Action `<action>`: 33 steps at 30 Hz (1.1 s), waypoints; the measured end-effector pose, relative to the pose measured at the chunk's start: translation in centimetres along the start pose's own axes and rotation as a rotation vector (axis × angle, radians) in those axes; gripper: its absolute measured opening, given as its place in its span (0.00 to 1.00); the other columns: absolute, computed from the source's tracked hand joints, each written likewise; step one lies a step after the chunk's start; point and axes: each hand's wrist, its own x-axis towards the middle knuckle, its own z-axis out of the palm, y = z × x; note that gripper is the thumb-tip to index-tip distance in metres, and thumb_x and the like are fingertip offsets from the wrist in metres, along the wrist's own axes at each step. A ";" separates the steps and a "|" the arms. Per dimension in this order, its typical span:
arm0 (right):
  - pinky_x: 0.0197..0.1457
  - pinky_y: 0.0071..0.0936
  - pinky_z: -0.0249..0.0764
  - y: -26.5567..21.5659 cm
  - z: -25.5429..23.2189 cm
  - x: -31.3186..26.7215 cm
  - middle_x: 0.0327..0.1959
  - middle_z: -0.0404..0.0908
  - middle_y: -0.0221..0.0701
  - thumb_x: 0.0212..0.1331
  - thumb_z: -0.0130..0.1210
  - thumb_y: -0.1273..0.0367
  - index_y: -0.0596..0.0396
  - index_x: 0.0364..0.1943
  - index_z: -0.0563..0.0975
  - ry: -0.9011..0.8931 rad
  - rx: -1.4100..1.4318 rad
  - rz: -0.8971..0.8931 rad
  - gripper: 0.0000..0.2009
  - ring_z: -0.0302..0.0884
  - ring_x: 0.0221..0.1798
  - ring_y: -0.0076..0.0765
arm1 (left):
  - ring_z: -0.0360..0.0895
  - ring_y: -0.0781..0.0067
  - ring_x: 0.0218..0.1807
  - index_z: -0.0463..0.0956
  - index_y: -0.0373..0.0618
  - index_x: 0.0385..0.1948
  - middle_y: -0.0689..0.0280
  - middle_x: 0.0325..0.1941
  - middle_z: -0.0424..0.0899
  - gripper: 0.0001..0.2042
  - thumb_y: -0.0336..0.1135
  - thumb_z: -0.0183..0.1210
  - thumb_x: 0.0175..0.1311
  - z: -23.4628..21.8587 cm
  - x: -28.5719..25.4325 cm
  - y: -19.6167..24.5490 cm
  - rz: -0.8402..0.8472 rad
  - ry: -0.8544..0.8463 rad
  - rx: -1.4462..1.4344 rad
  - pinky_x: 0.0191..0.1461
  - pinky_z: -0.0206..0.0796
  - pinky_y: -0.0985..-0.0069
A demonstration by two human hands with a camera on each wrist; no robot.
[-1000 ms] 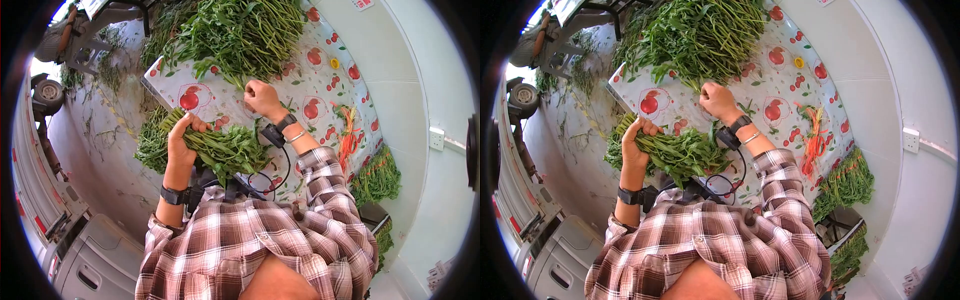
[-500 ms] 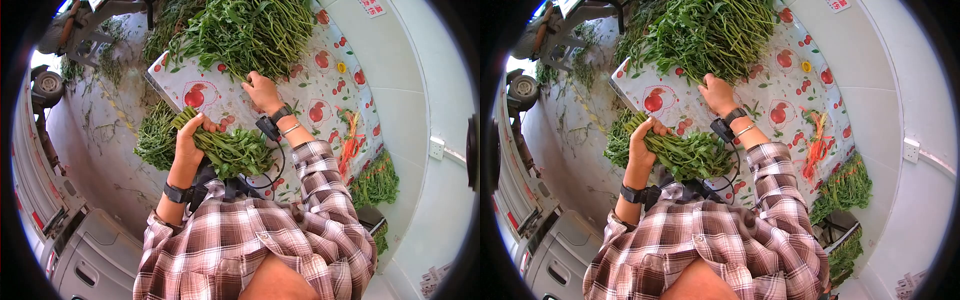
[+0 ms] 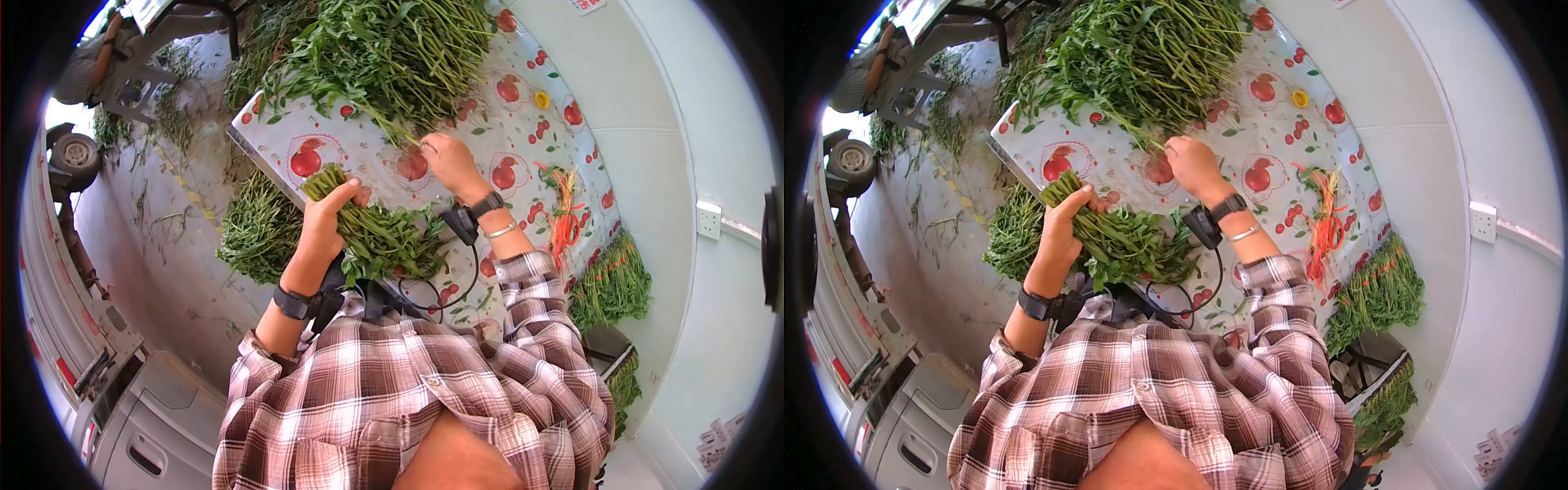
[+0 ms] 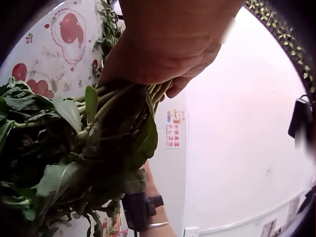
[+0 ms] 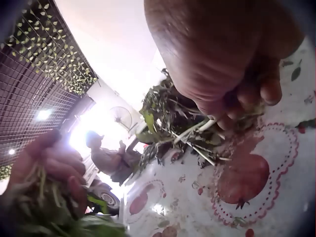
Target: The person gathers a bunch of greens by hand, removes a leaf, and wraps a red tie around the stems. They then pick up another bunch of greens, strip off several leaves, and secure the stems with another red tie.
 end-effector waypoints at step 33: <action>0.32 0.18 0.67 -6.4 -7.6 -6.9 0.26 0.76 0.25 0.59 0.54 0.70 0.60 0.36 0.74 0.085 0.655 0.115 0.07 0.67 0.28 0.16 | 0.71 0.85 0.34 0.74 0.41 0.31 0.73 0.29 0.78 0.05 0.31 0.59 0.59 4.8 -4.6 -2.6 0.001 -0.406 0.609 0.40 0.66 0.82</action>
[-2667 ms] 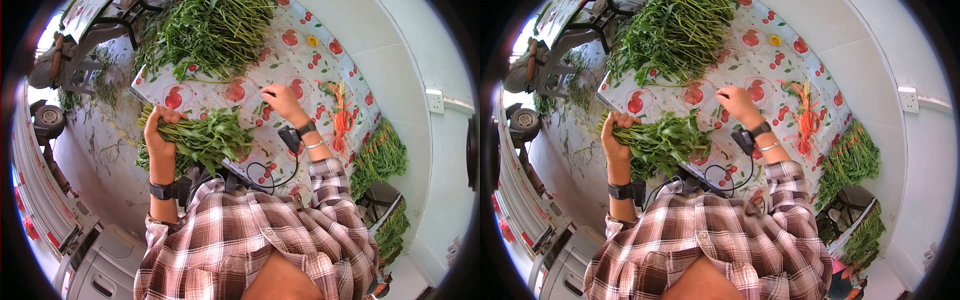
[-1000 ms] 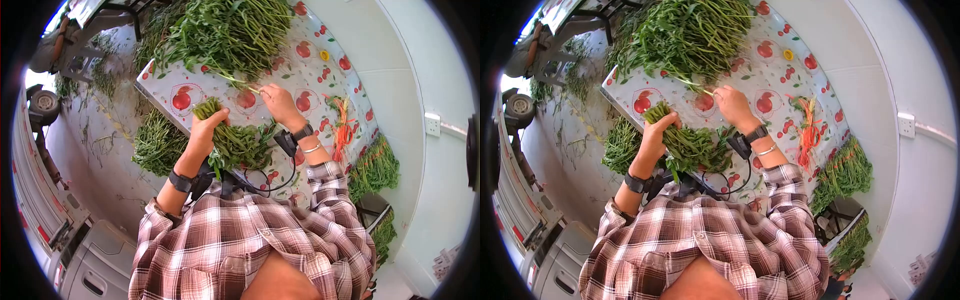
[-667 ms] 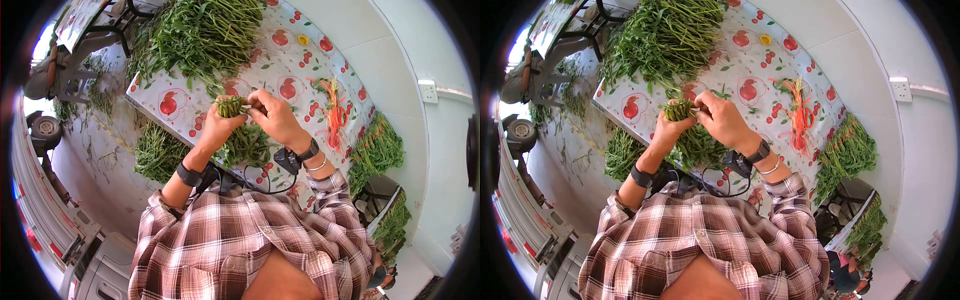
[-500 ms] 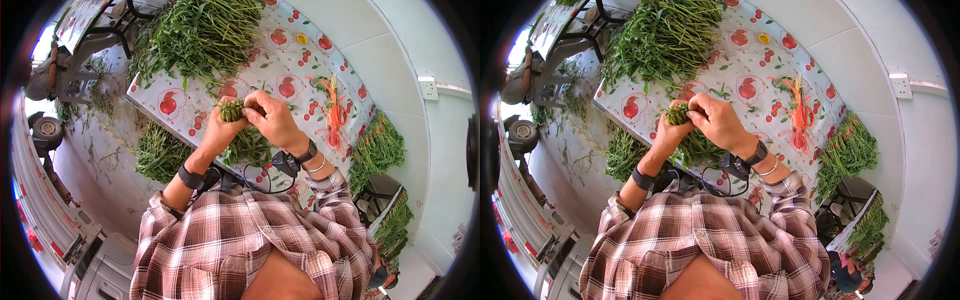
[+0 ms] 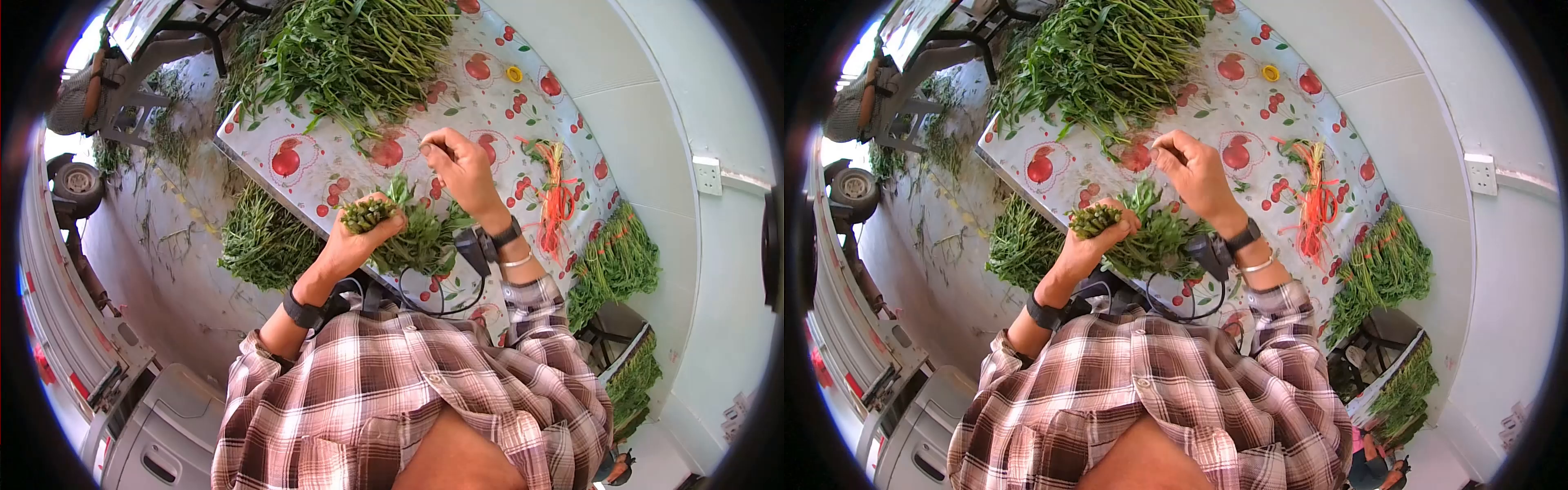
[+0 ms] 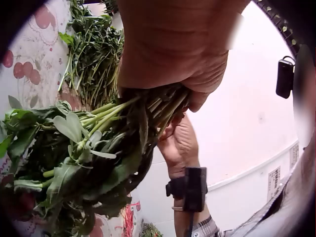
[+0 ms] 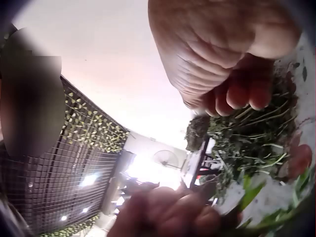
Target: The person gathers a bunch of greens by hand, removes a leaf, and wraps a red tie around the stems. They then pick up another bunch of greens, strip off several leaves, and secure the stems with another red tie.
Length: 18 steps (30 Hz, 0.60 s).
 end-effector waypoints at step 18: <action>0.35 0.42 0.69 7.6 2.9 6.3 0.28 0.76 0.39 0.52 0.54 0.64 0.56 0.28 0.76 -0.142 -0.568 -0.122 0.09 0.74 0.32 0.51 | 0.71 0.80 0.33 0.74 0.41 0.31 0.72 0.27 0.75 0.05 0.31 0.57 0.61 -3.1 -0.1 -1.2 -0.023 0.247 -0.173 0.41 0.64 0.80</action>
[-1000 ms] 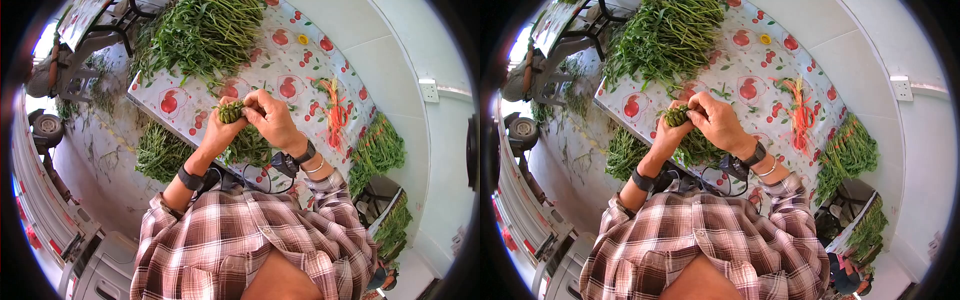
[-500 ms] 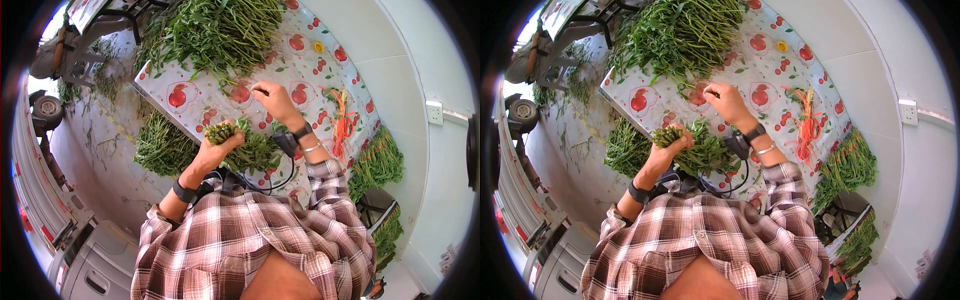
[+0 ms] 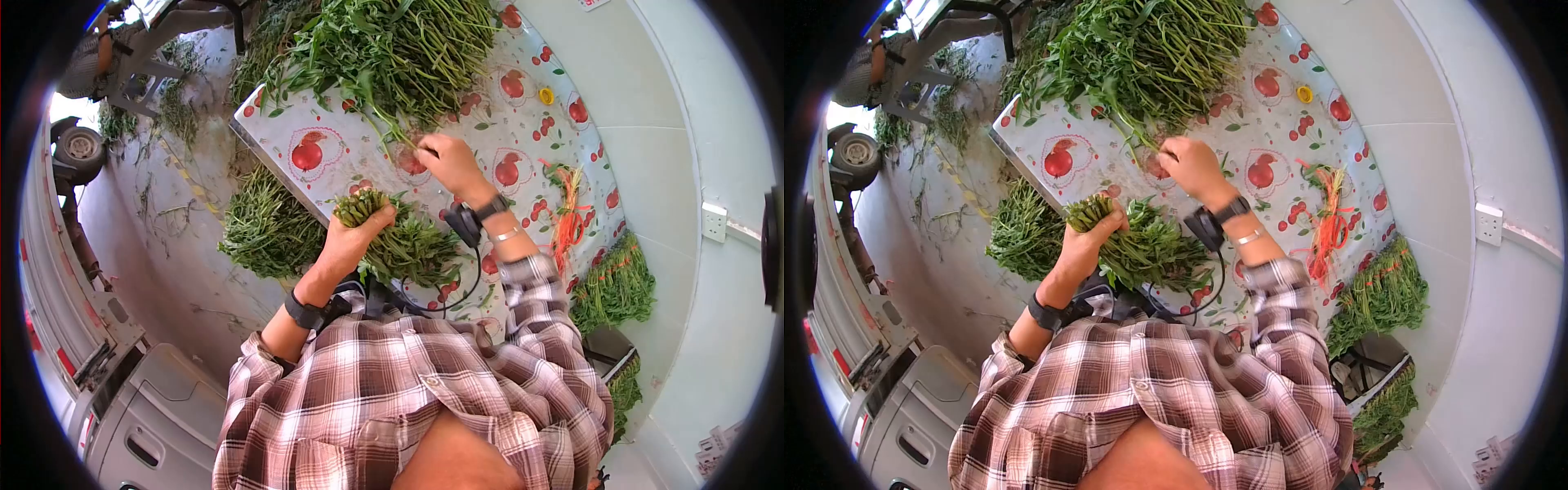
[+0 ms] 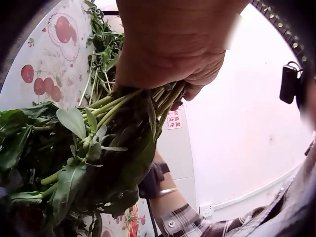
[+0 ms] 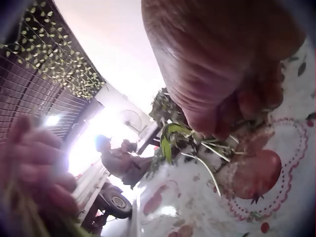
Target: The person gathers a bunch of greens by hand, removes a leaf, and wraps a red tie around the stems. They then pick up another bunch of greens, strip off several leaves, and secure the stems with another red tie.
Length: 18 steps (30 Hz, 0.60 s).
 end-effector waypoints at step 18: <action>0.33 0.33 0.71 -2.2 -1.1 0.5 0.25 0.79 0.37 0.52 0.58 0.64 0.60 0.28 0.78 -0.061 0.360 0.068 0.11 0.75 0.28 0.43 | 0.69 0.76 0.40 0.73 0.41 0.29 0.68 0.37 0.73 0.03 0.25 0.57 0.54 1.6 -0.2 1.5 0.134 -0.059 0.230 0.48 0.61 0.78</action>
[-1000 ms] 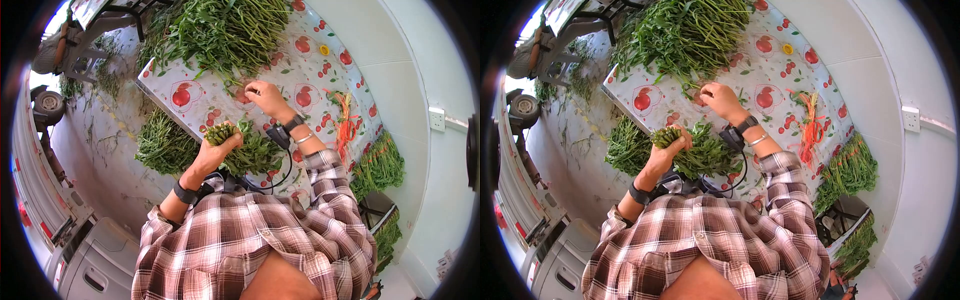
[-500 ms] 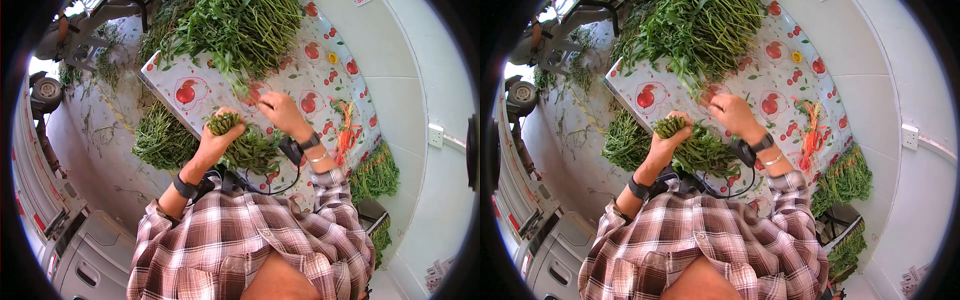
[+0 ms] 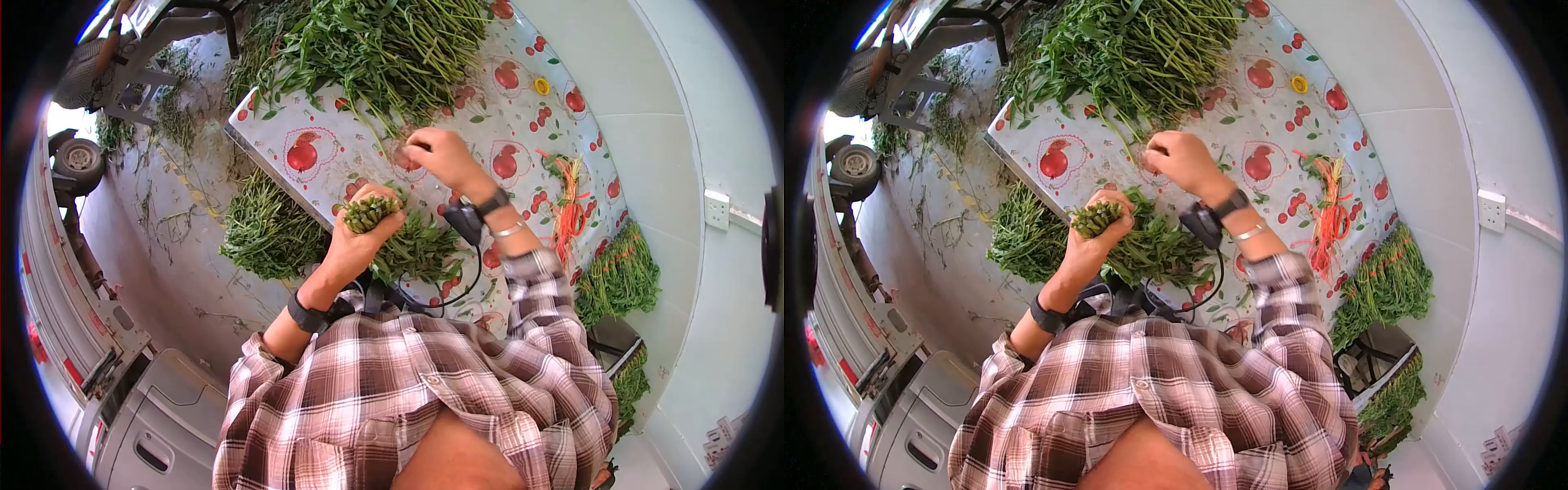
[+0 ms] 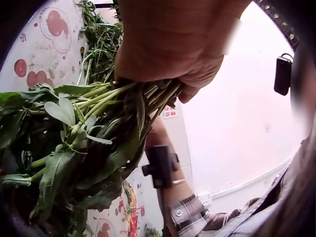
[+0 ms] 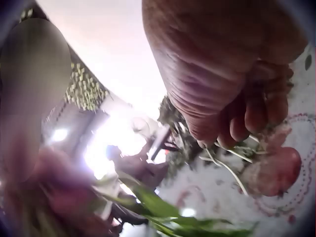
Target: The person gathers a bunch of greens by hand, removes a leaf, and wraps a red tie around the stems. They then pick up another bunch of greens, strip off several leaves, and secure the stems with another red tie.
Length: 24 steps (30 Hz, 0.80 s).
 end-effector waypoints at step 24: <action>0.29 0.39 0.73 -7.3 0.9 -4.5 0.23 0.73 0.37 0.49 0.52 0.76 0.54 0.33 0.70 0.015 -0.576 -0.339 0.08 0.75 0.26 0.49 | 0.72 0.83 0.39 0.76 0.39 0.37 0.71 0.35 0.79 0.08 0.26 0.59 0.56 -0.3 1.8 -0.2 0.092 0.174 0.047 0.46 0.65 0.82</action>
